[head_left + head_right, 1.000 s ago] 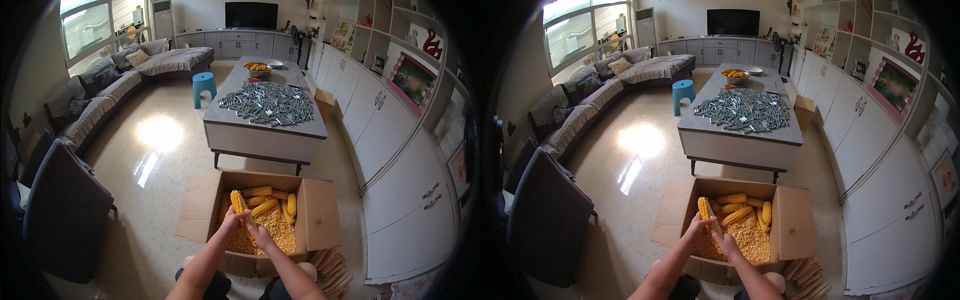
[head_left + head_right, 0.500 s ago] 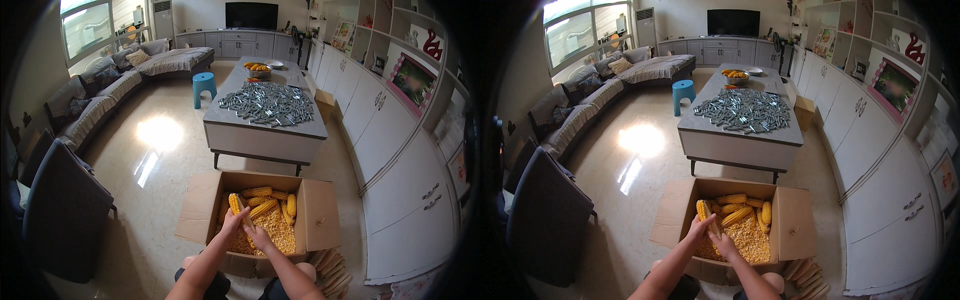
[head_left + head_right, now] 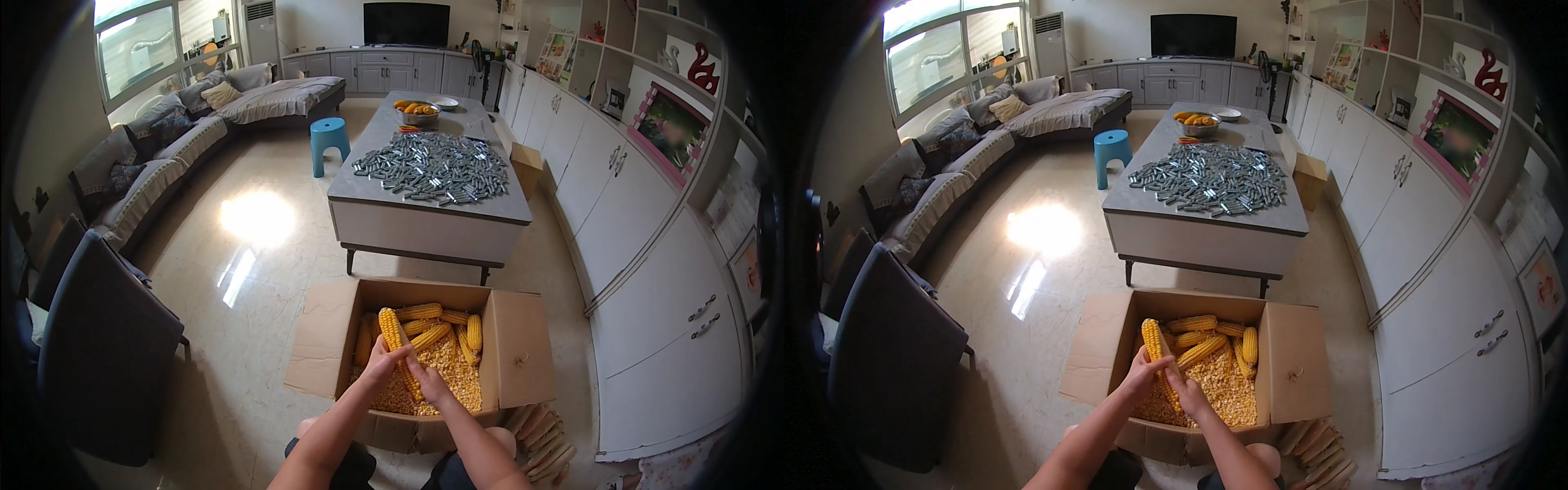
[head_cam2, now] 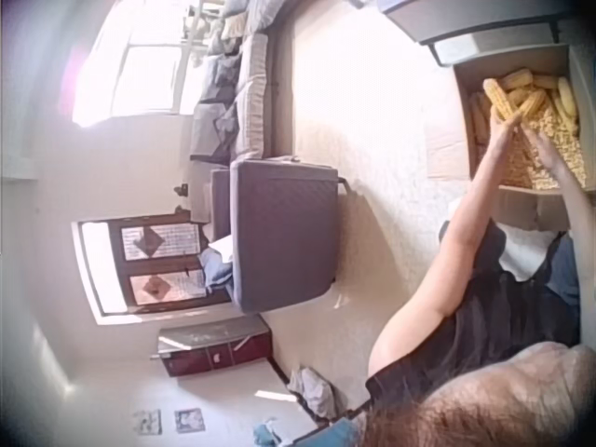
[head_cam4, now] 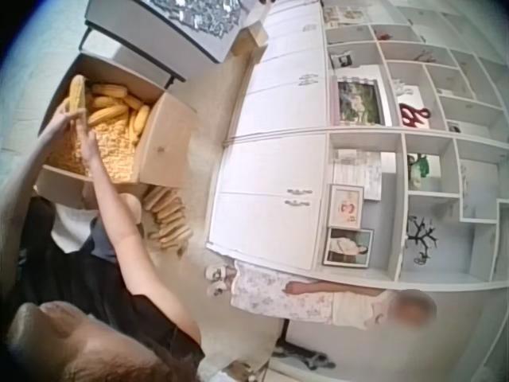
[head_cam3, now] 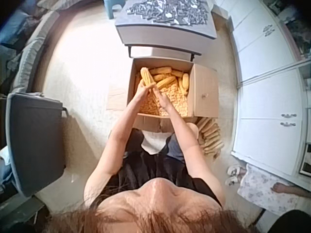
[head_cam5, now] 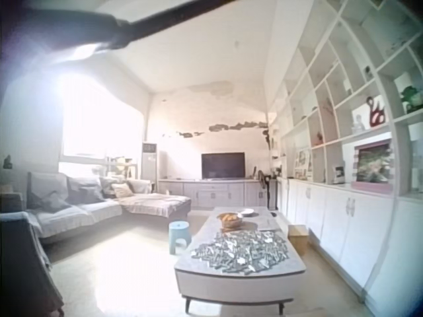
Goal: The person sits on the floor and shucks corn cobs by hand, removing kernels into a cardboard box. They handle multiple cobs one at a time, rotating them to strip kernels until the cob is bare, then place the cob back in the box.
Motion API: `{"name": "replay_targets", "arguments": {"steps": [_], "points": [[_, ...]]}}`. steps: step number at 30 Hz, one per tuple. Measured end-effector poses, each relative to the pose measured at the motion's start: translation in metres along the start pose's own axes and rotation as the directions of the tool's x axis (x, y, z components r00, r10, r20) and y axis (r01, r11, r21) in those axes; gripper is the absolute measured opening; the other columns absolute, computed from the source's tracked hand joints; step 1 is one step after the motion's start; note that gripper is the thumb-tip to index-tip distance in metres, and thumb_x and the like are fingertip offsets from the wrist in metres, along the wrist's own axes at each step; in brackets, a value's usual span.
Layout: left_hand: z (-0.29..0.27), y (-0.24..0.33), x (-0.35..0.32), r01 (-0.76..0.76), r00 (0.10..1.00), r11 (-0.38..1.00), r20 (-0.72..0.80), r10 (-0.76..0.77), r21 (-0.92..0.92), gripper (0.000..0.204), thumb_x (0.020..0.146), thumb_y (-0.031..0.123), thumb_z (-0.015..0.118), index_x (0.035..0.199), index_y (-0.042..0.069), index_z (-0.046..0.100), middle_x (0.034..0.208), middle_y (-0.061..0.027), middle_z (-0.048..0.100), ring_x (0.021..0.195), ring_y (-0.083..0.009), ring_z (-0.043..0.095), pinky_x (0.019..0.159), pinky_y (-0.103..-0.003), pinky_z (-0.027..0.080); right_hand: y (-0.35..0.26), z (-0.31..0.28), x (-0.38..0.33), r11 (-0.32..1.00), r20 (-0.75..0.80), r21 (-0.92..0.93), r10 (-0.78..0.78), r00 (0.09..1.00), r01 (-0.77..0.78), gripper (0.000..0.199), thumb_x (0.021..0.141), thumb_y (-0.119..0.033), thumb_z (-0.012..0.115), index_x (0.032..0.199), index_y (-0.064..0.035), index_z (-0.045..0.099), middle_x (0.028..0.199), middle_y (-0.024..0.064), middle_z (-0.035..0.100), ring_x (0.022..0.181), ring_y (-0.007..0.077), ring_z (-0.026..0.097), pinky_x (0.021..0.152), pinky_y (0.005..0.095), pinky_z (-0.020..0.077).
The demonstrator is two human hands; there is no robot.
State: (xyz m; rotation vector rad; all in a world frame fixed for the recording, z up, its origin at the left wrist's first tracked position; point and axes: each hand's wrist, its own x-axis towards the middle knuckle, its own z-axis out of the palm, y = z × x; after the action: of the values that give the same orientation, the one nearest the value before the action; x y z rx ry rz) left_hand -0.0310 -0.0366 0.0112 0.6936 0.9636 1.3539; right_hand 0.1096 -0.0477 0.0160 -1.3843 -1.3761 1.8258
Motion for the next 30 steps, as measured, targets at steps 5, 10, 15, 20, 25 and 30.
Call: {"name": "replay_targets", "arguments": {"steps": [5,10,15,20,25,30], "points": [[0.015,0.004,-0.005,-0.042,0.986,0.995,-0.155,0.056,0.092,0.036,0.075,0.011,0.068,0.100,0.007,0.043,0.083,-0.0015,0.052,0.073,-0.0104,0.053,0.063,-0.025,0.046,0.020,0.003,0.014,0.961,-0.038,-0.119,-0.254,0.966,0.248,0.064,0.084,-0.055,0.044,0.115,0.0006,0.049,0.092,0.0112,0.059,0.086,0.0213,0.056,0.077,0.0322,0.0420],[0.009,-0.001,-0.001,-0.033,0.973,0.994,-0.230,0.007,-0.108,0.030,0.080,0.019,0.065,0.098,0.008,0.044,0.080,-0.0005,0.053,0.068,-0.0098,0.053,0.059,-0.025,0.046,0.000,0.001,0.001,0.817,-0.141,-0.559,-0.262,0.955,0.142,0.047,0.088,-0.045,0.041,0.109,-0.0038,0.048,0.095,0.0184,0.059,0.087,0.0324,0.058,0.074,0.0390,0.0447],[0.011,0.004,-0.001,0.018,0.985,0.997,-0.170,-0.030,-0.071,0.028,0.081,0.022,0.064,0.098,0.009,0.045,0.080,-0.0007,0.053,0.068,-0.0088,0.052,0.058,-0.024,0.045,-0.014,0.012,-0.008,0.734,-0.244,-0.666,-0.385,0.890,0.135,0.039,0.090,-0.038,0.038,0.104,-0.0035,0.050,0.086,0.0224,0.060,0.081,0.0396,0.057,0.067,0.0458,0.0439],[0.015,0.002,-0.004,-0.023,0.985,0.996,-0.173,0.008,-0.087,0.026,0.082,0.020,0.063,0.098,0.009,0.045,0.080,-0.0004,0.053,0.068,-0.0087,0.052,0.059,-0.024,0.045,-0.005,0.014,-0.002,0.801,-0.235,-0.563,-0.391,0.890,0.203,0.040,0.091,-0.035,0.036,0.093,0.0004,0.056,0.078,0.0246,0.059,0.074,0.0428,0.055,0.062,0.0469,0.0437],[0.021,0.004,-0.007,-0.107,0.972,0.994,-0.212,0.101,-0.013,0.025,0.082,0.020,0.062,0.097,0.009,0.045,0.081,0.0000,0.052,0.068,-0.0086,0.052,0.059,-0.024,0.045,-0.003,0.016,0.001,0.873,-0.346,-0.451,-0.361,0.866,0.184,0.044,0.092,-0.035,0.036,0.087,0.0033,0.057,0.077,0.0245,0.059,0.073,0.0407,0.055,0.064,0.0441,0.0435],[0.018,0.003,-0.004,-0.103,0.960,0.993,-0.267,0.086,-0.050,0.025,0.083,0.022,0.062,0.096,0.009,0.044,0.080,-0.0001,0.051,0.067,-0.0083,0.050,0.058,-0.024,0.044,-0.011,0.003,0.004,0.957,-0.268,-0.288,-0.107,0.958,0.027,0.052,0.092,-0.043,0.035,0.088,0.0035,0.058,0.074,0.0179,0.059,0.072,0.0291,0.057,0.066,0.0357,0.0422]]}}
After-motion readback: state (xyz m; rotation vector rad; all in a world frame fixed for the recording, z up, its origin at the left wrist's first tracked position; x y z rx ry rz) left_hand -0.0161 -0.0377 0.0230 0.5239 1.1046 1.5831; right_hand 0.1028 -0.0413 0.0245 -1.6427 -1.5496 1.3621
